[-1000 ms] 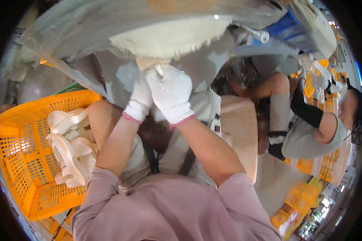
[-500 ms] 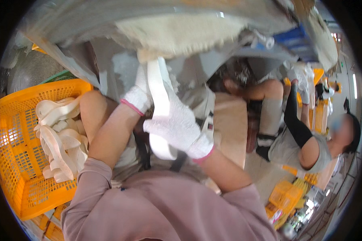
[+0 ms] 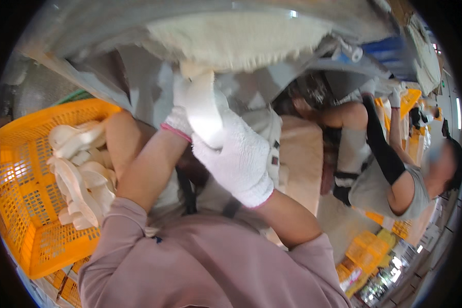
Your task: The person sits on the floor and repeatedly picks up white slipper-like items from a yellow basket, wipes or rubs them with gloved hands, and places them back into the basket. The process is continuous and repetitive.
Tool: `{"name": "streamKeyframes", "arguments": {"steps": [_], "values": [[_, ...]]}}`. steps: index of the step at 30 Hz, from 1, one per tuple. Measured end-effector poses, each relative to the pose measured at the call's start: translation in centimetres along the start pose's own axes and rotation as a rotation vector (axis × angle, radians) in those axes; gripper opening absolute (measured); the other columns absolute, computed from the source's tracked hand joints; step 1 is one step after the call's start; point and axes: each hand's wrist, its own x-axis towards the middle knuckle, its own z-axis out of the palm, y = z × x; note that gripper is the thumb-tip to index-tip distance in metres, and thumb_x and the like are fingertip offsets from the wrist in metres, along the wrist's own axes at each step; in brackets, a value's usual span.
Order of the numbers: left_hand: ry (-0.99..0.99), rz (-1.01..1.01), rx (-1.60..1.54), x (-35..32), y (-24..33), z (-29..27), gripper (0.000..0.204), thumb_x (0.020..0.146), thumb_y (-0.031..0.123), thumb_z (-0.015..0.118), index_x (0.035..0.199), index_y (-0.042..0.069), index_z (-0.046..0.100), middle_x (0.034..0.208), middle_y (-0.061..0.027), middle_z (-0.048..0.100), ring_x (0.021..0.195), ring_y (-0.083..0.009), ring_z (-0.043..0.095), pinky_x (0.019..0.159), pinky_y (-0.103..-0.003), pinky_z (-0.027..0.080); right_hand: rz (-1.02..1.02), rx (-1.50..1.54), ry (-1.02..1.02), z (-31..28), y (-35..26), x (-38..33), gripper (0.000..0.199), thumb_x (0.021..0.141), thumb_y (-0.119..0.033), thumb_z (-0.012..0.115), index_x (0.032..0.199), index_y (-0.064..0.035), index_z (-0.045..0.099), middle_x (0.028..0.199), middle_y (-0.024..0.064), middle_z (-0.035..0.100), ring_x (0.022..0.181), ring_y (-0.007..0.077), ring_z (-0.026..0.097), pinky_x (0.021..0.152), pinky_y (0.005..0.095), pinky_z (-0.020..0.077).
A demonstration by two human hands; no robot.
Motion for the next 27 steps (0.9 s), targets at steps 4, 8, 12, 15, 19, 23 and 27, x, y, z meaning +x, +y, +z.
{"name": "streamKeyframes", "arguments": {"steps": [4,8,12,15,19,23,27], "values": [[0.218,0.414,0.993,1.6,2.1,0.2,0.046,0.106,0.045,0.042,0.121,0.009,0.066,0.115,-0.0174,0.074,0.1,-0.0355,0.074,0.085,-0.045,0.061,-0.098,-0.172,-0.078,2.2,2.8,4.2,0.057,0.075,-0.031,0.089,0.121,-0.0037,0.07,0.106,0.0204,0.074,0.097,0.0403,0.073,0.086,0.0457,0.0592],[0.182,-0.237,0.26,-0.4,2.2,0.1,0.04,0.108,0.032,0.042,0.12,0.002,0.065,0.116,-0.0174,0.075,0.102,-0.0366,0.074,0.092,-0.043,0.061,-0.011,0.059,0.095,2.5,2.8,3.4,0.055,0.076,-0.037,0.086,0.12,-0.0078,0.071,0.101,0.0164,0.076,0.088,0.036,0.076,0.078,0.0429,0.0609],[0.051,0.538,1.136,-2.2,2.1,-0.8,0.031,0.107,0.024,0.049,0.124,0.002,0.064,0.111,-0.0163,0.074,0.102,-0.0345,0.072,0.091,-0.041,0.058,0.023,0.062,0.21,3.9,2.7,4.4,0.05,0.077,-0.039,0.088,0.11,-0.0042,0.076,0.092,0.017,0.077,0.084,0.0345,0.077,0.077,0.0418,0.061],[0.179,0.771,1.85,-3.1,2.9,-1.6,0.035,0.096,0.027,0.069,0.121,0.004,0.071,0.124,-0.0161,0.071,0.113,-0.0277,0.069,0.096,-0.044,0.055,0.042,0.005,0.271,4.9,2.4,4.3,0.042,0.077,-0.041,0.088,0.099,-0.0068,0.076,0.085,0.0146,0.076,0.077,0.0348,0.076,0.073,0.0429,0.0611],[0.122,0.698,1.578,-3.5,4.1,-1.6,0.027,0.093,0.023,0.069,0.111,0.004,0.076,0.109,-0.0136,0.076,0.101,-0.0277,0.072,0.09,-0.041,0.056,0.192,0.46,0.267,5.9,2.3,4.3,0.037,0.08,-0.035,0.087,0.1,-0.0056,0.079,0.095,0.014,0.077,0.088,0.0285,0.076,0.08,0.0392,0.0585],[0.183,0.532,1.312,-3.6,3.8,0.0,0.021,0.097,0.015,0.063,0.108,0.002,0.074,0.099,-0.0102,0.076,0.089,-0.0234,0.074,0.079,-0.038,0.059,0.206,0.264,0.302,6.1,2.5,4.5,0.036,0.08,-0.037,0.086,0.098,-0.0066,0.078,0.091,0.0139,0.077,0.082,0.0283,0.076,0.076,0.0386,0.0595],[0.228,0.336,0.941,-2.9,2.5,0.8,0.03,0.105,0.021,0.053,0.119,0.001,0.068,0.11,-0.0113,0.073,0.099,-0.0229,0.07,0.089,-0.036,0.057,0.128,0.186,0.311,6.2,2.7,4.7,0.037,0.08,-0.039,0.085,0.101,-0.0095,0.079,0.091,0.013,0.077,0.082,0.0294,0.077,0.077,0.0391,0.06]]}}
